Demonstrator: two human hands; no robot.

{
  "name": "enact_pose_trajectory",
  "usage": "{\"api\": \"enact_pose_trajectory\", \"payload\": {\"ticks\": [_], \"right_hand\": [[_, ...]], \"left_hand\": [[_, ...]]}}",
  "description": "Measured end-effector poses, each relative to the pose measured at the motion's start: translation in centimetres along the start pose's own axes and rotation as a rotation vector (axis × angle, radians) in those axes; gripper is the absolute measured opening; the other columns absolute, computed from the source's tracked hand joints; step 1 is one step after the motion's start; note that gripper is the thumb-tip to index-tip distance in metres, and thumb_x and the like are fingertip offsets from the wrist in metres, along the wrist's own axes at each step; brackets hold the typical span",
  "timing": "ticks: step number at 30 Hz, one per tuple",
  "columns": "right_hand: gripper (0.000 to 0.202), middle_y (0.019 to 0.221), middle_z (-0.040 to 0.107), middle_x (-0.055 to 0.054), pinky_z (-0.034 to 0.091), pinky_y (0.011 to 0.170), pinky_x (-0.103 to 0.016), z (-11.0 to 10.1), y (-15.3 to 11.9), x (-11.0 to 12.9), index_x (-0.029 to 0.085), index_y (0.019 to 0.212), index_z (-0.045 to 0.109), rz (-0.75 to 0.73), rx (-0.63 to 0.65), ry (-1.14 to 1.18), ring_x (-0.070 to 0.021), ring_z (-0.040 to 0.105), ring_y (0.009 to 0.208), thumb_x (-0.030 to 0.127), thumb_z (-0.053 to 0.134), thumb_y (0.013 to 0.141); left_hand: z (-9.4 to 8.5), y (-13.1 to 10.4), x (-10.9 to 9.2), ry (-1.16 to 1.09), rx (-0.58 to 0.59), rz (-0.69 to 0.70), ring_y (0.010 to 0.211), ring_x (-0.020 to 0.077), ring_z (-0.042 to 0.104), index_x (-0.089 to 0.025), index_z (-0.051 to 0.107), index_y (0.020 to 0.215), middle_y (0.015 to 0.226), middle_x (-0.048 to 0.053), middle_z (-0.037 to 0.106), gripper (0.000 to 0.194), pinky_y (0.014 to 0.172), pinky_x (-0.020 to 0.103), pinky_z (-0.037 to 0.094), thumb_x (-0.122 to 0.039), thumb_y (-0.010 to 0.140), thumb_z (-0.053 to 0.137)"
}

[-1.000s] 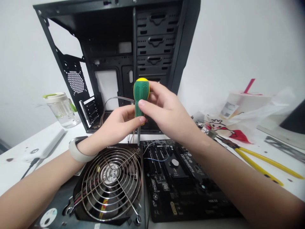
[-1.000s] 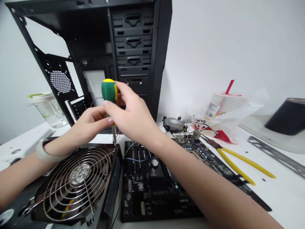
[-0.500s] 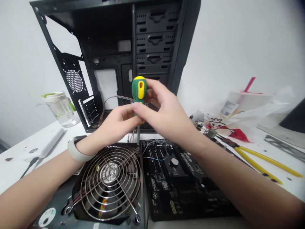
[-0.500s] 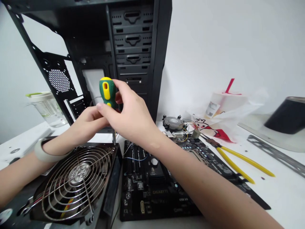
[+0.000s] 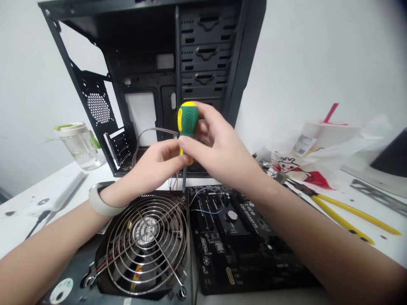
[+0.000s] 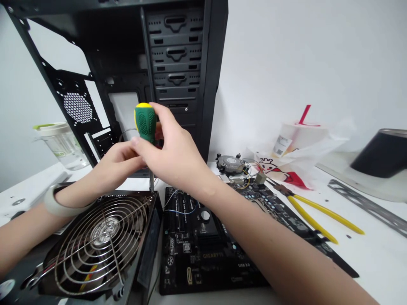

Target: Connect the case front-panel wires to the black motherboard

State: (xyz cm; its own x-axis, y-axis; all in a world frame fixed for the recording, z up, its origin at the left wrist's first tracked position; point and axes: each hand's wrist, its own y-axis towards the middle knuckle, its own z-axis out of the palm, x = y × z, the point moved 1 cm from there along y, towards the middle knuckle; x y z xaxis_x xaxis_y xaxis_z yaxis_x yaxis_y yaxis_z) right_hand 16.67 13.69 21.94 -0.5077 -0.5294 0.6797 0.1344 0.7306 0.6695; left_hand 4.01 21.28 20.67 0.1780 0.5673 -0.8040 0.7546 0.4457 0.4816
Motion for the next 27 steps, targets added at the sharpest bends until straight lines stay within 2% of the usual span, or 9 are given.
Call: {"api": "enact_pose_trajectory", "payload": {"ticks": [3, 6, 9, 12, 15, 18, 21, 24, 27], "right_hand": [[0.051, 0.102, 0.063, -0.002, 0.053, 0.096, -0.051, 0.1, -0.1, 0.1, 0.025, 0.122, 0.051, -0.013, -0.044, -0.068, -0.0256, 0.062, 0.102, 0.029, 0.069, 0.074], [0.041, 0.093, 0.061, -0.001, 0.055, 0.090, -0.049, -0.1, -0.1, 0.1, 0.025, 0.112, 0.053, 0.003, -0.011, -0.071, -0.0237, 0.062, 0.094, 0.028, 0.068, 0.074], [0.046, 0.096, 0.061, -0.001, 0.054, 0.092, -0.046, -0.4, 0.1, 0.0, 0.024, 0.119, 0.049, 0.026, 0.023, 0.016, -0.0223, 0.063, 0.097, 0.020, 0.062, 0.074], [0.052, 0.097, 0.062, 0.001, 0.056, 0.086, -0.042, -0.6, 0.4, -0.1, 0.025, 0.125, 0.045, 0.057, 0.062, 0.110, -0.0204, 0.064, 0.097, 0.015, 0.054, 0.075], [0.039, 0.098, 0.063, 0.000, 0.056, 0.086, -0.042, -0.6, 0.4, -0.1, 0.025, 0.114, 0.050, 0.020, 0.012, 0.100, -0.0208, 0.064, 0.098, 0.022, 0.058, 0.077], [0.033, 0.093, 0.062, 0.000, 0.055, 0.082, -0.045, -0.3, 0.2, 0.1, 0.024, 0.100, 0.053, 0.003, -0.074, -0.007, -0.0215, 0.062, 0.089, 0.033, 0.070, 0.073], [0.028, 0.085, 0.060, 0.000, 0.055, 0.074, -0.044, -0.1, 0.0, 0.3, 0.023, 0.089, 0.053, 0.031, -0.044, -0.086, -0.0202, 0.060, 0.079, 0.030, 0.072, 0.070], [0.029, 0.085, 0.060, 0.000, 0.055, 0.077, -0.044, -0.2, 0.1, 0.3, 0.023, 0.093, 0.053, 0.035, 0.006, -0.069, -0.0210, 0.061, 0.083, 0.024, 0.069, 0.070], [0.040, 0.088, 0.061, 0.000, 0.055, 0.078, -0.041, -0.5, 0.3, 0.0, 0.025, 0.108, 0.052, 0.031, 0.042, 0.029, -0.0210, 0.062, 0.088, 0.021, 0.064, 0.070]], "left_hand": [[0.2, -0.2, -0.2, 0.020, -0.005, 0.001, 0.069, 0.0121, 0.055, -0.014, 0.060, 0.079, 0.074, 0.000, 0.061, 0.018, 0.062, 0.024, 0.046, -0.030, 0.078, 0.069], [0.1, -0.2, -0.1, -0.003, -0.003, 0.026, 0.069, 0.0116, 0.055, -0.015, 0.059, 0.078, 0.073, -0.002, 0.060, 0.020, 0.066, 0.024, 0.047, -0.026, 0.072, 0.074], [-0.3, 0.0, 0.3, -0.091, 0.000, 0.003, 0.069, 0.0120, 0.056, -0.016, 0.062, 0.079, 0.074, -0.001, 0.063, 0.015, 0.065, 0.024, 0.047, -0.023, 0.069, 0.070], [-0.6, 0.2, 0.7, -0.154, 0.002, -0.034, 0.073, 0.0131, 0.060, -0.016, 0.065, 0.082, 0.079, 0.000, 0.067, 0.014, 0.070, 0.025, 0.048, -0.022, 0.069, 0.064], [-0.5, 0.2, 0.6, -0.134, -0.014, -0.026, 0.072, 0.0123, 0.059, -0.015, 0.062, 0.083, 0.076, 0.000, 0.065, 0.016, 0.068, 0.025, 0.048, -0.023, 0.070, 0.068], [0.0, 0.0, 0.0, -0.115, -0.012, -0.059, 0.068, 0.0118, 0.057, -0.016, 0.058, 0.083, 0.074, -0.001, 0.062, 0.024, 0.061, 0.024, 0.046, -0.026, 0.068, 0.074], [0.1, -0.2, -0.3, -0.096, 0.000, -0.094, 0.064, 0.0104, 0.054, -0.016, 0.055, 0.080, 0.071, -0.003, 0.058, 0.028, 0.058, 0.023, 0.045, -0.026, 0.066, 0.077], [-0.2, -0.1, 0.1, -0.145, -0.001, -0.053, 0.068, 0.0119, 0.056, -0.016, 0.057, 0.078, 0.072, -0.002, 0.059, 0.022, 0.060, 0.023, 0.046, -0.025, 0.067, 0.074], [-0.5, 0.1, 0.7, -0.198, 0.015, -0.039, 0.073, 0.0139, 0.060, -0.016, 0.062, 0.079, 0.076, 0.000, 0.065, 0.014, 0.069, 0.026, 0.049, -0.024, 0.068, 0.068]]}}
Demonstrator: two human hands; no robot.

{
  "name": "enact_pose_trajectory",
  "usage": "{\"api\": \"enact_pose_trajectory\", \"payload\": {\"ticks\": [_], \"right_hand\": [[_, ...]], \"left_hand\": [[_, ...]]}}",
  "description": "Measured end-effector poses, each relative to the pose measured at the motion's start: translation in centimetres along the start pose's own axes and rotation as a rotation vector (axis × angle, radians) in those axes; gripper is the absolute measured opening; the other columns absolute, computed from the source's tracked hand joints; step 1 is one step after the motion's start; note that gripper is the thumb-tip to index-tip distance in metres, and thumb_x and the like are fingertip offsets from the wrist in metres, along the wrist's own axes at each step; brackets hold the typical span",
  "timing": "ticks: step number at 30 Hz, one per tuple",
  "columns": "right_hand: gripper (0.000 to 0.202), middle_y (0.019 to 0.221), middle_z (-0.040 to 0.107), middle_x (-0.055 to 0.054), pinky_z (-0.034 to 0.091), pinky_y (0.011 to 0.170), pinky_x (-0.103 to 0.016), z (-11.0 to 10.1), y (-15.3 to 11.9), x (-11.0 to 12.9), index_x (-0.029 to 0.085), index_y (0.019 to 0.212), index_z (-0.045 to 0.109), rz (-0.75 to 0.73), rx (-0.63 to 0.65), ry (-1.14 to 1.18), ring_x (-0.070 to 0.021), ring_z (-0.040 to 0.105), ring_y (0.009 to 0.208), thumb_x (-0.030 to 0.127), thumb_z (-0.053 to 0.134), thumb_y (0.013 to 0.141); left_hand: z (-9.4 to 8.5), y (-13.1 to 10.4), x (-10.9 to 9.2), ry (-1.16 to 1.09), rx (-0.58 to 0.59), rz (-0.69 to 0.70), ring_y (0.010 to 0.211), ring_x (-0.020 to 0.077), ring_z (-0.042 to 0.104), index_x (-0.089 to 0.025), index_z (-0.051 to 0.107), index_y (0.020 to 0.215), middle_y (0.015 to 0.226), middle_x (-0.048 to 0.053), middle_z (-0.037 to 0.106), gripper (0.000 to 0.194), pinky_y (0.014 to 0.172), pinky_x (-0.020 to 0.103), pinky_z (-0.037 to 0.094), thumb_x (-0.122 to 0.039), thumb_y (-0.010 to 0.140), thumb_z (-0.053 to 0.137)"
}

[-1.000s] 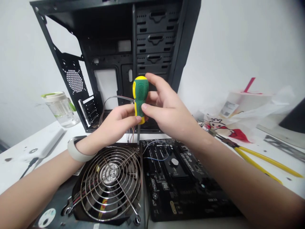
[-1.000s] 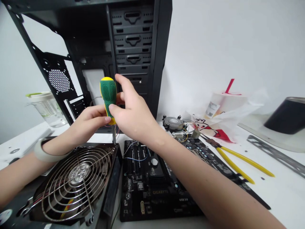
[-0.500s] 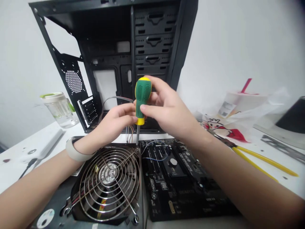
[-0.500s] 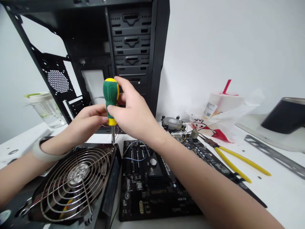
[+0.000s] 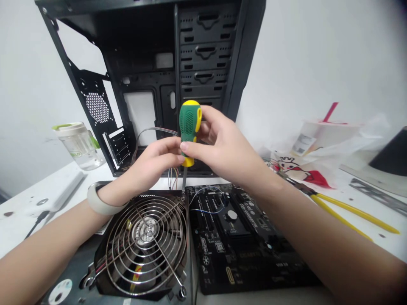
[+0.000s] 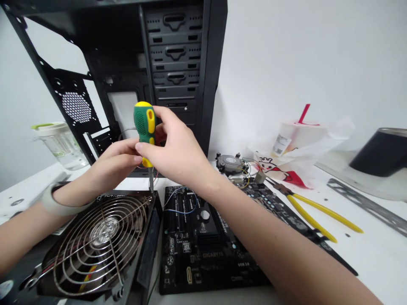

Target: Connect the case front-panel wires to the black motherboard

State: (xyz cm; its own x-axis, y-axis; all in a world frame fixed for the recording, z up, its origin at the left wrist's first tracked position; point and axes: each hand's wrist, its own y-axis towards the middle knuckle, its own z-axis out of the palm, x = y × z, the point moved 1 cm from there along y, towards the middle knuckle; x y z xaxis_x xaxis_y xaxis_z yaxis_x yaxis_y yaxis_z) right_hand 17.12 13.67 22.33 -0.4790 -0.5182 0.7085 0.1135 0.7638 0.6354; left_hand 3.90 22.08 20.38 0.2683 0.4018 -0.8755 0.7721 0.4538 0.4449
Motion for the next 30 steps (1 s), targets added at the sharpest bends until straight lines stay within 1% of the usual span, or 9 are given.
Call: {"api": "enact_pose_trajectory", "payload": {"ticks": [3, 7, 11, 14, 18, 21, 24, 27, 30], "right_hand": [[0.043, 0.090, 0.062, 0.000, 0.055, 0.076, -0.039, 0.0, 0.1, 0.0, 0.025, 0.112, 0.051, -0.005, 0.021, 0.068, -0.0203, 0.063, 0.089, 0.019, 0.059, 0.071], [0.024, 0.088, 0.062, -0.001, 0.054, 0.084, -0.044, 0.4, -0.1, 0.3, 0.023, 0.092, 0.055, -0.037, -0.093, -0.033, -0.0214, 0.061, 0.088, 0.029, 0.067, 0.072], [0.022, 0.082, 0.061, -0.001, 0.053, 0.077, -0.044, 0.5, -0.3, 0.5, 0.022, 0.082, 0.053, -0.014, -0.076, -0.101, -0.0209, 0.059, 0.081, 0.033, 0.070, 0.072], [0.018, 0.085, 0.062, 0.000, 0.054, 0.077, -0.041, 0.3, -0.2, 0.4, 0.023, 0.089, 0.055, -0.028, -0.043, -0.059, -0.0200, 0.061, 0.084, 0.027, 0.065, 0.074], [0.036, 0.087, 0.063, 0.001, 0.056, 0.077, -0.039, -0.1, 0.0, 0.2, 0.025, 0.111, 0.053, 0.012, 0.033, 0.066, -0.0195, 0.064, 0.087, 0.017, 0.056, 0.076], [0.031, 0.094, 0.064, 0.000, 0.055, 0.086, -0.042, 0.0, 0.0, 0.1, 0.024, 0.107, 0.055, -0.011, -0.005, 0.055, -0.0209, 0.064, 0.095, 0.020, 0.059, 0.077], [0.028, 0.093, 0.063, -0.002, 0.054, 0.088, -0.046, 0.2, -0.1, 0.2, 0.023, 0.099, 0.057, -0.044, -0.068, -0.055, -0.0229, 0.062, 0.095, 0.030, 0.068, 0.074], [0.028, 0.092, 0.062, -0.002, 0.054, 0.088, -0.046, 0.3, -0.2, 0.4, 0.023, 0.100, 0.057, -0.028, -0.046, -0.072, -0.0231, 0.062, 0.094, 0.028, 0.067, 0.074], [0.036, 0.097, 0.064, -0.001, 0.055, 0.090, -0.043, 0.1, -0.1, 0.5, 0.024, 0.111, 0.055, -0.006, 0.001, 0.013, -0.0218, 0.064, 0.097, 0.021, 0.063, 0.076]], "left_hand": [[0.1, 0.0, 0.0, 0.026, -0.010, -0.028, 0.069, 0.0122, 0.058, -0.016, 0.064, 0.081, 0.077, 0.000, 0.066, 0.018, 0.070, 0.026, 0.049, -0.023, 0.066, 0.071], [0.7, -0.2, -0.6, 0.088, -0.026, -0.024, 0.063, 0.0105, 0.053, -0.016, 0.060, 0.080, 0.071, -0.002, 0.061, 0.023, 0.059, 0.023, 0.045, -0.025, 0.066, 0.076], [0.7, -0.2, -0.6, 0.106, 0.023, 0.024, 0.064, 0.0104, 0.053, -0.016, 0.057, 0.073, 0.068, -0.003, 0.057, 0.022, 0.061, 0.023, 0.046, -0.023, 0.069, 0.077], [0.1, -0.1, -0.1, 0.044, 0.018, 0.041, 0.070, 0.0119, 0.056, -0.016, 0.062, 0.078, 0.073, -0.002, 0.062, 0.016, 0.065, 0.024, 0.047, -0.025, 0.071, 0.073], [-0.1, -0.1, 0.0, 0.059, 0.016, -0.011, 0.080, 0.0160, 0.062, -0.016, 0.068, 0.086, 0.085, 0.002, 0.070, 0.019, 0.075, 0.029, 0.050, -0.029, 0.073, 0.071], [0.2, -0.2, -0.4, 0.096, -0.005, -0.049, 0.074, 0.0148, 0.061, -0.015, 0.066, 0.087, 0.080, 0.002, 0.068, 0.027, 0.070, 0.028, 0.050, -0.031, 0.070, 0.078], [0.6, -0.2, -0.6, 0.077, -0.005, -0.025, 0.068, 0.0116, 0.057, -0.015, 0.060, 0.081, 0.074, -0.001, 0.062, 0.031, 0.063, 0.024, 0.048, -0.030, 0.066, 0.082], [0.7, -0.1, -0.6, 0.074, 0.022, 0.021, 0.069, 0.0111, 0.056, -0.016, 0.057, 0.079, 0.075, -0.002, 0.060, 0.032, 0.065, 0.023, 0.048, -0.030, 0.067, 0.083], [0.5, -0.1, -0.4, 0.102, 0.003, 0.024, 0.072, 0.0126, 0.057, -0.016, 0.057, 0.083, 0.079, 0.000, 0.061, 0.040, 0.065, 0.025, 0.048, -0.041, 0.066, 0.084]]}}
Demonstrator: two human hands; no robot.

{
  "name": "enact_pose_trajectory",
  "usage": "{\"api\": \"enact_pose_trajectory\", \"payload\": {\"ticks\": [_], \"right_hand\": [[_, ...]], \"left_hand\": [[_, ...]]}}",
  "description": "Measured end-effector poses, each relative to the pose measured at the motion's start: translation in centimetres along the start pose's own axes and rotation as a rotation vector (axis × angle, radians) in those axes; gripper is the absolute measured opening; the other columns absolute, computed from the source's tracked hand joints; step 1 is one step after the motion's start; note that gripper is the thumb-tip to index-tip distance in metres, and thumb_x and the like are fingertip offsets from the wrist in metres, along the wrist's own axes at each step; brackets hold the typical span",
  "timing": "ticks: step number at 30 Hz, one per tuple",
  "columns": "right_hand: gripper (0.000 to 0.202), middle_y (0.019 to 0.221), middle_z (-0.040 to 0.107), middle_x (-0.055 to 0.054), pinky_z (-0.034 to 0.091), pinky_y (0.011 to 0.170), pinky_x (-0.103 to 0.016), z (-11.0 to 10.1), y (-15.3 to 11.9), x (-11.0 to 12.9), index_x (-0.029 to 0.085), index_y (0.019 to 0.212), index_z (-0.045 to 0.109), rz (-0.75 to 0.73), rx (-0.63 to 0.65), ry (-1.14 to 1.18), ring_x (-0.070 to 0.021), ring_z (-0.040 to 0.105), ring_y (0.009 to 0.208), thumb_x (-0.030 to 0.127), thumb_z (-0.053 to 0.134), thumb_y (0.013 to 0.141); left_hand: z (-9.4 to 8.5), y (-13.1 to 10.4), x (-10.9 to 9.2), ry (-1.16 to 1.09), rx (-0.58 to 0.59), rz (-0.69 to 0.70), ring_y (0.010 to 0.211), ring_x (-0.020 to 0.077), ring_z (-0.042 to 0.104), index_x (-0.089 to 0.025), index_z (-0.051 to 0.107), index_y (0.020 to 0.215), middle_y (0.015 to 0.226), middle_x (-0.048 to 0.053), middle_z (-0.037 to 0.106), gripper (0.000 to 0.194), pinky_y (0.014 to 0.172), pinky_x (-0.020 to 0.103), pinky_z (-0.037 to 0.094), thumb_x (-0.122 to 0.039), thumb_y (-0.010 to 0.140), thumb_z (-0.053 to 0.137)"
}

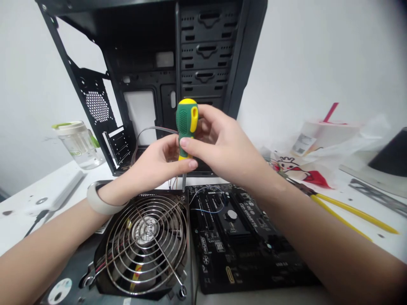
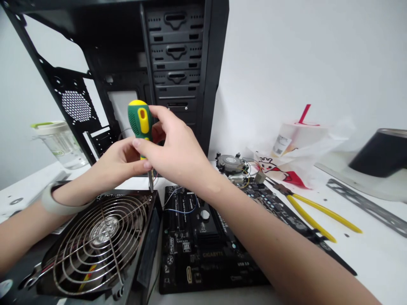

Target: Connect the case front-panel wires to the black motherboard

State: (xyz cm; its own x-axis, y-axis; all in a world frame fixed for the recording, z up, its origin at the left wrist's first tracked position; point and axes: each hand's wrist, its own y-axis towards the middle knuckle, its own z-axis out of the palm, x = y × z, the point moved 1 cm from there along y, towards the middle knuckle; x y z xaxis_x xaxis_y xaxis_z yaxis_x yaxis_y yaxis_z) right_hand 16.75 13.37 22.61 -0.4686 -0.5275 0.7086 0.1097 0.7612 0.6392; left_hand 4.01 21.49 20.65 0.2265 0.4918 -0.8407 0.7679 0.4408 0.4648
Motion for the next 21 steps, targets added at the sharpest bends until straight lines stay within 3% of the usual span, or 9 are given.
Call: {"api": "enact_pose_trajectory", "payload": {"ticks": [5, 12, 18, 21], "right_hand": [[0.049, 0.094, 0.067, 0.001, 0.057, 0.087, -0.040, -0.47, 0.26, 0.20, 0.023, 0.123, 0.049, 0.073, 0.050, 0.122, -0.0196, 0.068, 0.094, 0.008, 0.053, 0.076], [0.053, 0.096, 0.067, -0.001, 0.055, 0.095, -0.046, -0.35, 0.02, 0.17, 0.022, 0.128, 0.048, 0.027, 0.037, 0.051, -0.0228, 0.067, 0.102, 0.015, 0.059, 0.077], [0.043, 0.096, 0.065, -0.003, 0.055, 0.094, -0.046, -0.08, 0.08, -0.40, 0.021, 0.113, 0.053, -0.017, -0.036, -0.052, -0.0226, 0.065, 0.096, 0.022, 0.070, 0.073], [0.043, 0.104, 0.065, -0.003, 0.055, 0.096, -0.041, -0.21, 0.25, -0.35, 0.020, 0.115, 0.052, -0.032, 0.001, 0.050, -0.0204, 0.064, 0.102, 0.019, 0.066, 0.075]], "left_hand": [[-0.37, -0.08, 0.03, 0.062, -0.024, -0.062, 0.070, 0.0133, 0.053, -0.019, 0.049, 0.079, 0.073, -0.002, 0.055, 0.049, 0.066, 0.026, 0.047, -0.054, 0.067, 0.080], [-0.15, 0.10, 0.29, -0.017, -0.010, -0.014, 0.078, 0.0142, 0.058, -0.016, 0.056, 0.089, 0.085, 0.001, 0.061, 0.047, 0.075, 0.029, 0.050, -0.041, 0.063, 0.086], [0.08, -0.11, -0.09, 0.053, -0.096, -0.098, 0.065, 0.0114, 0.052, -0.018, 0.048, 0.075, 0.069, -0.003, 0.053, 0.036, 0.060, 0.025, 0.044, -0.035, 0.064, 0.078], [-0.10, -0.14, -0.13, 0.085, -0.116, -0.093, 0.064, 0.0119, 0.053, -0.017, 0.054, 0.075, 0.070, -0.002, 0.058, 0.028, 0.059, 0.025, 0.043, -0.035, 0.066, 0.074]]}}
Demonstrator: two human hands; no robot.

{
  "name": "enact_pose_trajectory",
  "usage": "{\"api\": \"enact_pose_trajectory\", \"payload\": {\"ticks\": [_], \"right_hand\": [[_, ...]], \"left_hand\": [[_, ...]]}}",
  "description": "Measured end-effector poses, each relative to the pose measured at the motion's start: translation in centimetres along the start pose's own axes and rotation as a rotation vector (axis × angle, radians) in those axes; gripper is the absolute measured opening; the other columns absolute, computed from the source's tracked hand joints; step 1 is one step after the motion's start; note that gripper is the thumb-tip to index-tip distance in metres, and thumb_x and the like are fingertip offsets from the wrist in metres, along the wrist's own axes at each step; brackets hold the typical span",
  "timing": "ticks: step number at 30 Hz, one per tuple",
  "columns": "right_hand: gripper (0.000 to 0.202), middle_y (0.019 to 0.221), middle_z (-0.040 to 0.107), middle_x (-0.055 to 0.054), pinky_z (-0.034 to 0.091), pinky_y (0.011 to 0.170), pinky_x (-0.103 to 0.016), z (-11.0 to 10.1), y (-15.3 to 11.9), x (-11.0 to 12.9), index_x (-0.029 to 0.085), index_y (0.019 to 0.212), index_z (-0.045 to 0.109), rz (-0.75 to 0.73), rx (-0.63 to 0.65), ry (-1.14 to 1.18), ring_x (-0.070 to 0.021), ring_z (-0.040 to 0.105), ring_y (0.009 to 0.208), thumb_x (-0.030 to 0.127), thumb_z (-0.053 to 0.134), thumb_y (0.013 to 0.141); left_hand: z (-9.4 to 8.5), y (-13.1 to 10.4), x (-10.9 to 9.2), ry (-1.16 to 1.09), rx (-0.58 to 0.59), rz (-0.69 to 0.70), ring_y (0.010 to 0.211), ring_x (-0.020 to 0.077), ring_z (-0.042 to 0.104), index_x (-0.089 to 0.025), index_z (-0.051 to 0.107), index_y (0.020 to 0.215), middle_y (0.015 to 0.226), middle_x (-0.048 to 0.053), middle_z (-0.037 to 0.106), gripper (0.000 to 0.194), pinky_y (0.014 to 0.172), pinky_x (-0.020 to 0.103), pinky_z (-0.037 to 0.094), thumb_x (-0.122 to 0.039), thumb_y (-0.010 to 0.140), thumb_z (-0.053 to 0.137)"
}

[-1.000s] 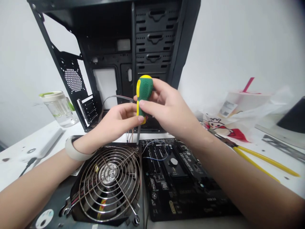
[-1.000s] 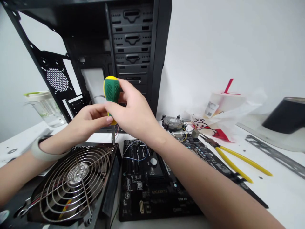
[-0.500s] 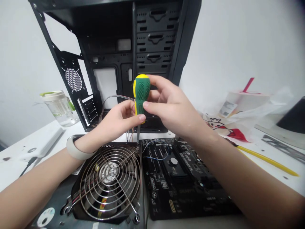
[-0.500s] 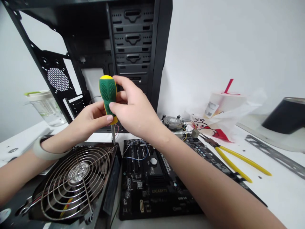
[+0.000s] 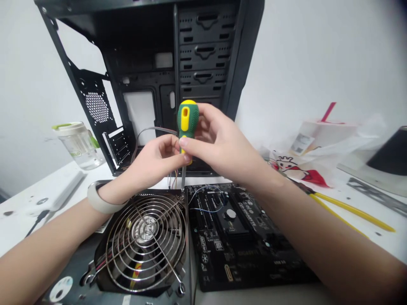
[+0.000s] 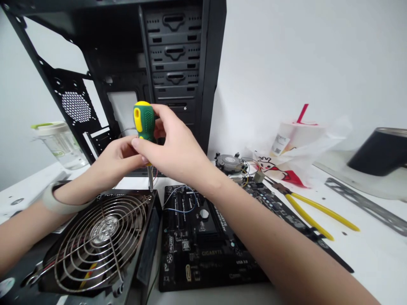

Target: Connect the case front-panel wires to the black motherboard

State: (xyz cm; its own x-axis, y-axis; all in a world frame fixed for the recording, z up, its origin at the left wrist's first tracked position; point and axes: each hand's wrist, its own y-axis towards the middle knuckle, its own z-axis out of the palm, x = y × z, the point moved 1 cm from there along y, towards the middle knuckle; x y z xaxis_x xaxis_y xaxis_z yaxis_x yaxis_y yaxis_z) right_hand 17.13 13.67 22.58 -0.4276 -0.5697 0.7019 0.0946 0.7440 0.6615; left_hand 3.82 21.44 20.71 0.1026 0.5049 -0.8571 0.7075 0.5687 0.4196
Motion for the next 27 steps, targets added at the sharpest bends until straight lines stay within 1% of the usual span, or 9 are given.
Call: {"api": "enact_pose_trajectory", "payload": {"ticks": [4, 6, 9, 12, 16, 18, 21, 24, 27], "right_hand": [[0.050, 0.109, 0.065, -0.001, 0.057, 0.092, -0.035, -0.5, 0.2, -0.1, 0.022, 0.124, 0.050, 0.030, 0.122, 0.145, -0.0181, 0.065, 0.106, 0.010, 0.055, 0.076], [0.051, 0.104, 0.066, 0.000, 0.059, 0.086, -0.035, -0.6, 0.3, -0.3, 0.023, 0.127, 0.049, 0.026, 0.122, 0.141, -0.0180, 0.067, 0.101, 0.011, 0.054, 0.077], [0.051, 0.098, 0.066, 0.001, 0.060, 0.080, -0.033, -0.6, 0.3, -0.7, 0.023, 0.128, 0.048, 0.010, 0.090, 0.127, -0.0173, 0.067, 0.095, 0.012, 0.055, 0.079], [0.049, 0.094, 0.065, 0.001, 0.059, 0.080, -0.031, -0.5, 0.3, -0.7, 0.023, 0.126, 0.048, 0.001, 0.068, 0.111, -0.0163, 0.066, 0.094, 0.012, 0.058, 0.079], [0.042, 0.092, 0.063, 0.001, 0.057, 0.079, -0.030, -0.3, 0.2, -0.1, 0.020, 0.115, 0.054, 0.006, 0.005, 0.036, -0.0152, 0.065, 0.090, 0.014, 0.067, 0.075], [0.033, 0.089, 0.062, 0.001, 0.056, 0.077, -0.030, -0.2, 0.1, 0.2, 0.019, 0.104, 0.056, 0.029, -0.021, -0.015, -0.0142, 0.063, 0.084, 0.015, 0.069, 0.074], [0.026, 0.085, 0.061, 0.001, 0.055, 0.074, -0.032, 0.0, 0.1, 0.2, 0.019, 0.093, 0.055, 0.066, -0.031, -0.068, -0.0135, 0.062, 0.078, 0.019, 0.072, 0.073], [0.029, 0.091, 0.063, 0.000, 0.056, 0.081, -0.033, 0.0, 0.1, -0.1, 0.019, 0.096, 0.052, 0.055, -0.002, 0.010, -0.0149, 0.065, 0.087, 0.023, 0.071, 0.074], [0.038, 0.100, 0.065, 0.001, 0.056, 0.091, -0.032, -0.2, 0.2, -0.2, 0.021, 0.110, 0.049, 0.011, 0.106, 0.153, -0.0148, 0.065, 0.102, 0.016, 0.063, 0.075]], "left_hand": [[-0.4, 0.3, 0.5, -0.081, 0.024, 0.029, 0.073, 0.0154, 0.059, -0.015, 0.063, 0.079, 0.078, 0.001, 0.066, 0.019, 0.067, 0.028, 0.045, -0.030, 0.066, 0.066], [-0.5, 0.5, 0.8, -0.105, 0.043, 0.030, 0.078, 0.0172, 0.060, -0.016, 0.063, 0.074, 0.079, 0.002, 0.067, 0.015, 0.071, 0.029, 0.045, -0.029, 0.066, 0.062], [-0.5, 0.5, 1.0, -0.108, 0.059, 0.031, 0.078, 0.0183, 0.059, -0.016, 0.061, 0.067, 0.077, 0.002, 0.067, 0.013, 0.072, 0.030, 0.044, -0.029, 0.065, 0.059], [-0.5, 0.4, 1.0, -0.146, 0.039, 0.028, 0.076, 0.0168, 0.059, -0.017, 0.060, 0.071, 0.075, 0.000, 0.065, 0.011, 0.070, 0.029, 0.046, -0.026, 0.065, 0.060], [-0.3, 0.2, 0.8, -0.154, 0.010, 0.082, 0.070, 0.0133, 0.056, -0.019, 0.054, 0.078, 0.073, -0.003, 0.058, 0.022, 0.066, 0.026, 0.047, -0.028, 0.066, 0.070], [-0.1, 0.1, 0.4, -0.090, 0.007, 0.103, 0.070, 0.0131, 0.055, -0.019, 0.051, 0.078, 0.072, -0.003, 0.056, 0.030, 0.066, 0.026, 0.047, -0.029, 0.064, 0.076], [0.1, 0.0, 0.0, 0.015, 0.008, 0.103, 0.071, 0.0134, 0.055, -0.017, 0.055, 0.080, 0.075, -0.002, 0.058, 0.031, 0.065, 0.026, 0.047, -0.031, 0.064, 0.077], [0.2, -0.1, -0.2, 0.055, -0.009, 0.067, 0.066, 0.0129, 0.054, -0.017, 0.056, 0.079, 0.070, -0.002, 0.057, 0.028, 0.060, 0.026, 0.045, -0.033, 0.065, 0.074], [0.0, 0.1, 0.0, -0.001, 0.000, 0.036, 0.067, 0.0141, 0.057, -0.016, 0.058, 0.079, 0.071, -0.001, 0.059, 0.024, 0.060, 0.027, 0.046, -0.031, 0.065, 0.071]]}}
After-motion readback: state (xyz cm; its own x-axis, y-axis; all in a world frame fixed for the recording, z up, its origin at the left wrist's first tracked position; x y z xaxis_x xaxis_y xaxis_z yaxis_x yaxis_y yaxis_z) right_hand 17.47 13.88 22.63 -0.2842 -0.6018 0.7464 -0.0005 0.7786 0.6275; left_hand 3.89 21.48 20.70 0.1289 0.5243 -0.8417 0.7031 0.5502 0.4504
